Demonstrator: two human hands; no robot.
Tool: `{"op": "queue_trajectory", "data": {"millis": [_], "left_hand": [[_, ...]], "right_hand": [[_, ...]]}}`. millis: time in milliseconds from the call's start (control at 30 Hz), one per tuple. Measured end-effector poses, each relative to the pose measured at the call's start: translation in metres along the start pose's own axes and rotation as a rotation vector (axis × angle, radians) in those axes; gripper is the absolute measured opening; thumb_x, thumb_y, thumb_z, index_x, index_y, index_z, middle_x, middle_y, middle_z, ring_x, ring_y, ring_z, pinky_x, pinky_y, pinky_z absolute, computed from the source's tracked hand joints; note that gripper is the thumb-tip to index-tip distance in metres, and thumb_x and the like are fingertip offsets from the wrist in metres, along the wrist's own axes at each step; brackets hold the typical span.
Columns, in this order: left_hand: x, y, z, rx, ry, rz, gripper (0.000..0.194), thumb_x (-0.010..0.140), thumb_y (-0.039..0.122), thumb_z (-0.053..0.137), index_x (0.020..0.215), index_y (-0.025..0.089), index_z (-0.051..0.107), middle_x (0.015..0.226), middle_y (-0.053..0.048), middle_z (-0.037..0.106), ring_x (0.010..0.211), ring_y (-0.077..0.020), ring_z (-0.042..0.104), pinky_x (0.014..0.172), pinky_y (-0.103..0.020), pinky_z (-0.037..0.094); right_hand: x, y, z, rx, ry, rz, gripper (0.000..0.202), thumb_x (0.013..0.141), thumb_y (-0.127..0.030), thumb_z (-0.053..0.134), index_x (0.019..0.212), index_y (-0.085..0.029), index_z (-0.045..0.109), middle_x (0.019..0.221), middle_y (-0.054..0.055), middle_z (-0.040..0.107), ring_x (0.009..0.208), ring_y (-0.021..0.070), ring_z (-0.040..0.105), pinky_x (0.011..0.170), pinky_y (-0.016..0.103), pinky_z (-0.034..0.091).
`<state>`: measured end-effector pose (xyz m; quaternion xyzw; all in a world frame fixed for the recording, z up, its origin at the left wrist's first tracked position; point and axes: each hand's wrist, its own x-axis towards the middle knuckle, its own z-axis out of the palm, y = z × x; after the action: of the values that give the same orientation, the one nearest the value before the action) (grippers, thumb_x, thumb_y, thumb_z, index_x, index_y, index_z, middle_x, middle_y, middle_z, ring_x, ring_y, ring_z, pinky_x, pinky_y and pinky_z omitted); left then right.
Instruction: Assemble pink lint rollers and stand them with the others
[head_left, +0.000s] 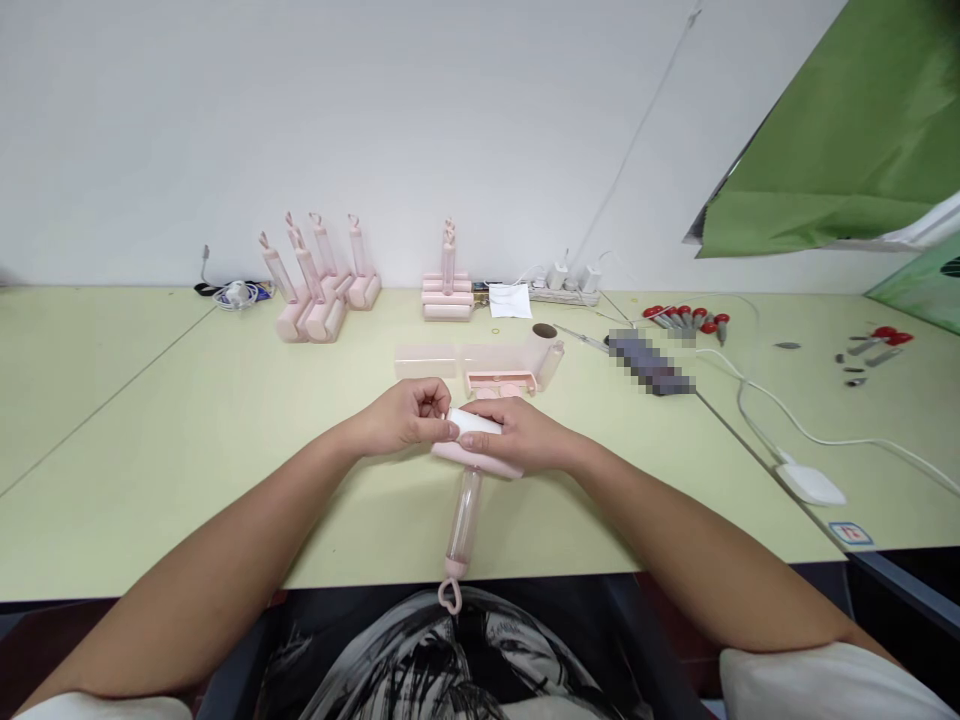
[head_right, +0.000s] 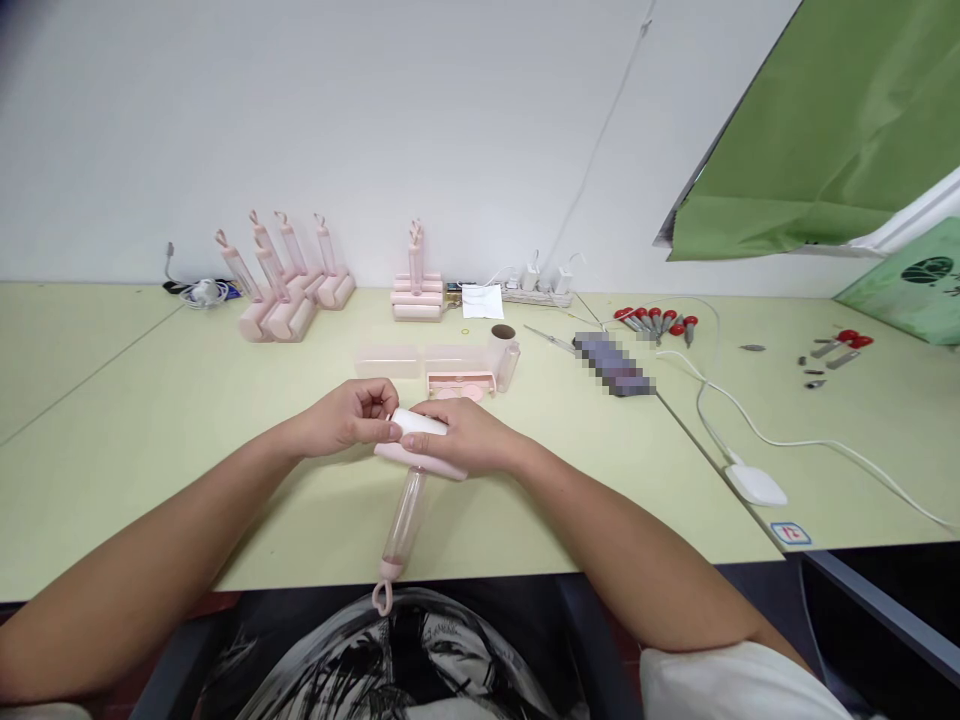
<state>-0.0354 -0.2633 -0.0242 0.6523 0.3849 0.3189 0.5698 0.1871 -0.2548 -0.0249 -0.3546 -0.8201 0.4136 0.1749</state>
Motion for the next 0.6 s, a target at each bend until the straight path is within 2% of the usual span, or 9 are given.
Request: {"op": "queue_trajectory", "data": {"millis": [333,600], "left_hand": [[0.0,0.001,-0.0021,0.055,-0.016,0.013,0.028,0.069,0.025,0.076,0.073,0.019,0.048,0.062,0.007,0.042,0.055,-0.007,0.037,0.049,-0.019,0.027],[-0.0022,0.0062,-0.0042,0.087,-0.034,0.016,0.033,0.071,0.03,0.076,0.072,0.02,0.044,0.062,0.007,0.039,0.054,-0.007,0.035,0.048,-0.02,0.025]], "right_hand": [[-0.0004,-0.0031,-0.0003,-0.018,0.021,-0.068,0.037,0.089,-0.051,0.061,0.106,-0.02,0.071,0.093,0.003,0.07,0.085,0.0207,0.06,0.071,0.028,0.04],[-0.0017,-0.0026,0.0051,-0.019,0.069,-0.137,0.037,0.091,-0.051,0.059,0.106,-0.02,0.071,0.09,0.002,0.069,0.084,0.0199,0.06,0.072,0.028,0.041]]}}
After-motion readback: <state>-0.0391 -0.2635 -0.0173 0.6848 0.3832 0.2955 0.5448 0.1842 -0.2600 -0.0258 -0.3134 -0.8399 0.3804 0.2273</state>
